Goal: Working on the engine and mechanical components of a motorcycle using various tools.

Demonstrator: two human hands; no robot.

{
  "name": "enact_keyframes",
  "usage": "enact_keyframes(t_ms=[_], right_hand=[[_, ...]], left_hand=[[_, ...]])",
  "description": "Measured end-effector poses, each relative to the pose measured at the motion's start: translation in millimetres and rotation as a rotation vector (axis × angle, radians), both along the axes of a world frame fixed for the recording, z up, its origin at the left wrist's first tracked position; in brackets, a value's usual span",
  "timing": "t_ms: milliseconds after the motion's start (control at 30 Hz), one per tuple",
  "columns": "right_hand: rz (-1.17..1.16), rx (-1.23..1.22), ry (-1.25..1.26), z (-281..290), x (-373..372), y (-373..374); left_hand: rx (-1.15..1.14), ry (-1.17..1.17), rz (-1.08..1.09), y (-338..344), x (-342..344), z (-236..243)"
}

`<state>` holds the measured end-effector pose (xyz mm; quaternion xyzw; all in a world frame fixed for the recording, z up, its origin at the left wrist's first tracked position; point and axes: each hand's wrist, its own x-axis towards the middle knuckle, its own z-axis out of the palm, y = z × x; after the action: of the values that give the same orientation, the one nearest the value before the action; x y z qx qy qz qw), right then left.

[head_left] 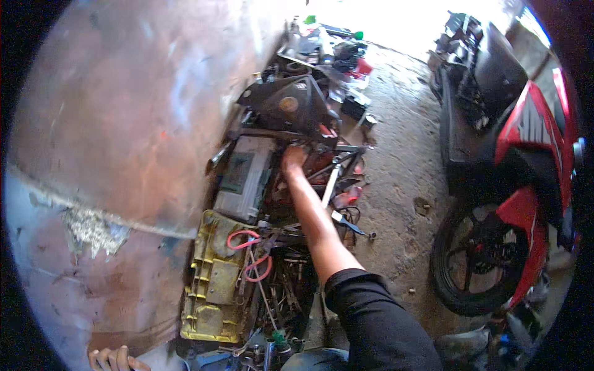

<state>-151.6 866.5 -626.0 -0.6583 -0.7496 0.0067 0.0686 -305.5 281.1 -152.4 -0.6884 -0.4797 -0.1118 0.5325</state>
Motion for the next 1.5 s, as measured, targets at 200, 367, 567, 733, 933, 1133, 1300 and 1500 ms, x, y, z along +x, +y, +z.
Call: enact_keyframes(t_ms=[200,367,567,733,933,1133,1300,1500], right_hand=[[-0.111,0.044,0.266,33.3,-8.8,-15.3],[-0.151,0.014,0.093,25.5,-12.2,-22.5],[-0.046,-0.137,-0.071,22.8,-28.3,-25.9],[0.046,-0.19,-0.121,37.6,-29.1,-37.7],[0.005,-0.329,0.043,75.7,-20.4,-44.6],[-0.028,-0.156,-0.226,-18.8,9.8,8.5],[0.124,0.085,-0.228,13.5,-61.6,-41.1],[0.35,-0.079,-0.392,-45.7,41.3,30.2]], left_hand=[[-0.046,-0.053,0.14,-3.2,15.8,2.4],[-0.037,-0.083,0.264,-0.1,23.0,2.7],[-0.027,-0.034,0.27,-4.4,20.0,4.2],[-0.035,-0.059,0.319,-5.4,20.3,2.2],[-0.05,-0.019,0.305,-8.3,19.5,6.9],[-0.045,-0.113,0.247,10.2,21.5,-2.3],[-0.031,-0.031,0.37,-22.8,24.1,10.9],[-0.083,-0.161,0.169,-11.7,-2.2,-18.3]])
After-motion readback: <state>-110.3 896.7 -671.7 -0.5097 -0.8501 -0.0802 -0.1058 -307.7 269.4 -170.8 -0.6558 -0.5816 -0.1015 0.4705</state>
